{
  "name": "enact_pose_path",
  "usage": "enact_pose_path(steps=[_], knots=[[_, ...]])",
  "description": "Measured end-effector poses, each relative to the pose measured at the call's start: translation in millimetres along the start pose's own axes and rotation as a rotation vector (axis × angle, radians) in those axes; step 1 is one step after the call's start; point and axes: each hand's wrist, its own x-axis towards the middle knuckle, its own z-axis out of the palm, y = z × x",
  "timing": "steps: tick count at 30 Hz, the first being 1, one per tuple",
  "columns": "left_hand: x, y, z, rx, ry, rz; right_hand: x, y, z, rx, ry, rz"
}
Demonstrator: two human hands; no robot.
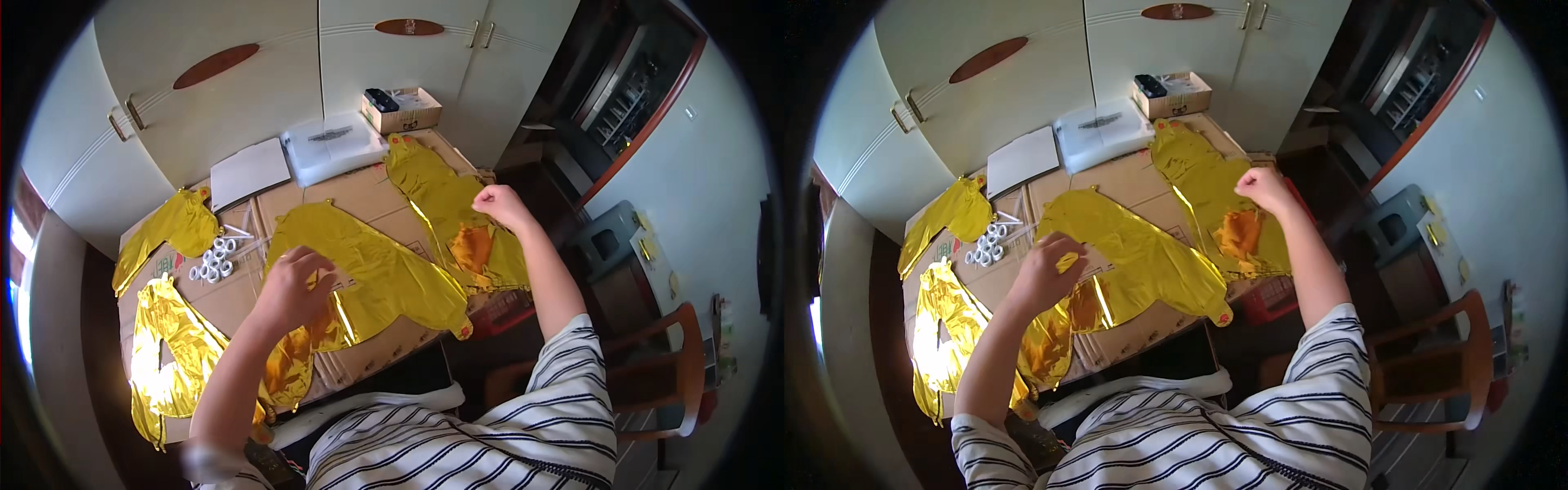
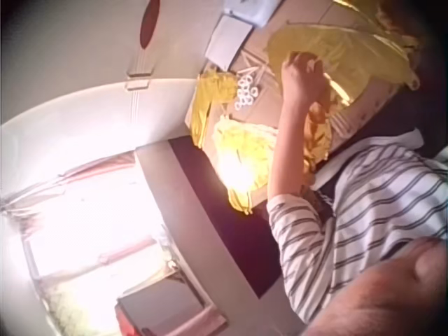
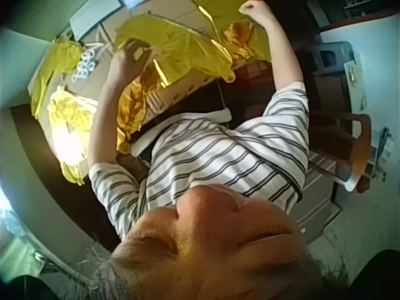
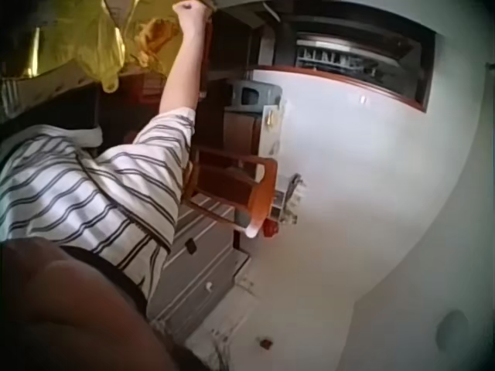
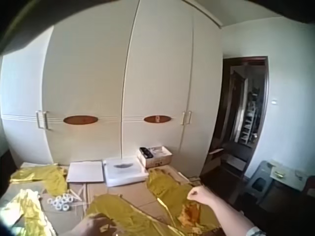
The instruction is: Folding gold-colored foil balloons for packaging preparation.
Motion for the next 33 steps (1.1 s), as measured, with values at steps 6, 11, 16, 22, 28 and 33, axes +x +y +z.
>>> enact_pose_path(steps=[6, 11, 16, 22, 28, 33], knots=[[67.0, -7.9, 62.6, -0.013, -0.076, -0.022, 73.5, -40.0, 67.7, -0.011, 0.022, -0.068], [109.6, -26.4, 96.8, -0.015, -0.063, -0.010, 102.9, -37.6, 93.1, -0.170, -0.063, 0.024], [138.7, -38.2, 106.9, -0.049, -0.078, -0.141, 102.4, -29.4, 97.1, -0.189, -0.046, 0.009], [218.0, -71.2, 136.9, -0.640, 0.107, -0.490, 103.7, -22.2, 95.4, -0.082, 0.020, -0.109], [271.2, -67.6, 168.6, -0.373, 0.114, -0.570, 101.8, -19.0, 94.7, 0.028, 0.026, -0.124], [278.7, -77.5, 167.7, -0.253, 0.146, -0.753, 97.8, -13.9, 89.5, 0.130, 0.030, -0.112]])
